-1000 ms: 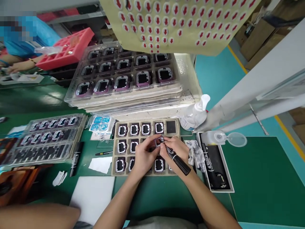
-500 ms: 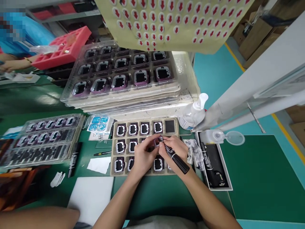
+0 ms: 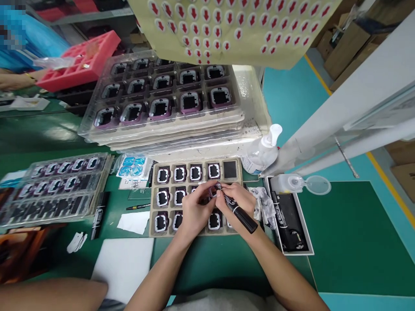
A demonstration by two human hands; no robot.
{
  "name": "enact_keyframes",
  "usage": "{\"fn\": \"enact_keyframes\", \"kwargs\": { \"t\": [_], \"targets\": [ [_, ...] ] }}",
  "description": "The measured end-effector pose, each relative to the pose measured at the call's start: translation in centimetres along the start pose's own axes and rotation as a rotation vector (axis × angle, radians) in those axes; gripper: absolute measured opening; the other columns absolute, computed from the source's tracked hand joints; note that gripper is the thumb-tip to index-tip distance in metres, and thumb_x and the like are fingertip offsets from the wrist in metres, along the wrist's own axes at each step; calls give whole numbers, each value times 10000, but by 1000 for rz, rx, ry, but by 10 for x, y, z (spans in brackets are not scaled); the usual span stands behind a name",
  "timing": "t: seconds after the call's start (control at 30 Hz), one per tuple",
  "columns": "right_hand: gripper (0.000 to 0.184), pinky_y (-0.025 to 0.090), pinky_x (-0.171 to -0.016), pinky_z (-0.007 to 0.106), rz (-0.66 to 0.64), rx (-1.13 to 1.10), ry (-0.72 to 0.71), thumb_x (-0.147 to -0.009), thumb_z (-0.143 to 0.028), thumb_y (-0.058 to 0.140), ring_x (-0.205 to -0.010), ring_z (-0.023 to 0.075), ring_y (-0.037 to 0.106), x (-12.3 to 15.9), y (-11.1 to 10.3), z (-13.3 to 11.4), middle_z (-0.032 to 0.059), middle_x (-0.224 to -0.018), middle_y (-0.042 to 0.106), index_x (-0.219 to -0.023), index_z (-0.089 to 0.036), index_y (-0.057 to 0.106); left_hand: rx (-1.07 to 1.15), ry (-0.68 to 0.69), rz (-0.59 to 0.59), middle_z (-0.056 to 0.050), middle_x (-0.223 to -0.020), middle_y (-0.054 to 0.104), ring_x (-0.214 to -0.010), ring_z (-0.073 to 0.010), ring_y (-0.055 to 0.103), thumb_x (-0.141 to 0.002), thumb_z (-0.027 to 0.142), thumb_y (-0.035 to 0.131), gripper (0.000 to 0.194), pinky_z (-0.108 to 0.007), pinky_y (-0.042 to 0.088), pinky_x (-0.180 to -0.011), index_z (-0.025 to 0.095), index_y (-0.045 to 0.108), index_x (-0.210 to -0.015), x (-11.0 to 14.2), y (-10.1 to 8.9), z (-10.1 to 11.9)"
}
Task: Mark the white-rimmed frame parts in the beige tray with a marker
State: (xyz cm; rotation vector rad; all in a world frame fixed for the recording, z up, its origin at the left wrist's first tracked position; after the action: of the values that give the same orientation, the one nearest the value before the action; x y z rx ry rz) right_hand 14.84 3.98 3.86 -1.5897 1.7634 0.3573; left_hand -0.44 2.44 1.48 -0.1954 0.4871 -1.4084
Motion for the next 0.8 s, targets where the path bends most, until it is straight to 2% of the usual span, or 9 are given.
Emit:
{"fn": "enact_keyframes", "kwargs": {
  "t": [0.2,0.4,0.8],
  "targets": [
    [210,680,-795,348,1,-11,11,-909,-53,717,-902,216,788,1,-1,0,45,-1004,783,-1024,-229,711,0,24,-10,-19,-1124,835,-854,-135,794,-931,166,712,347,-223,642,-814,249,743,-1267,0,0,2],
    [213,672,-882,377,-9,-18,43,-915,-47,720,-951,223,788,2,-2,-2,40,-1005,781,-1027,-227,707,-8,43,-4,-19,-1132,836,-858,-130,798,-929,144,709,360,-215,643,-807,240,740,-1275,0,-1,3],
    [159,682,-826,361,-7,-2,76,-949,-92,705,-931,221,789,0,-2,-4,36,-982,785,-1007,-239,712,-17,35,-19,-17,-1172,829,-931,-161,811,-922,144,714,388,-265,668,-874,262,733,-1292,0,-1,0]
  ]
}}
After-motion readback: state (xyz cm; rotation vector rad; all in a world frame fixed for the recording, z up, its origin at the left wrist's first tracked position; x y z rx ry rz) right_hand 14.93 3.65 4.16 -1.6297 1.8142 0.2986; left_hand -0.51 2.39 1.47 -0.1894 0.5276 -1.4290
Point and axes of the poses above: each hand's wrist, its own x-axis away from the middle knuckle, its own y-axis out of the palm, z = x × y, the point moved 4 cm from there along -x, towards the middle knuckle
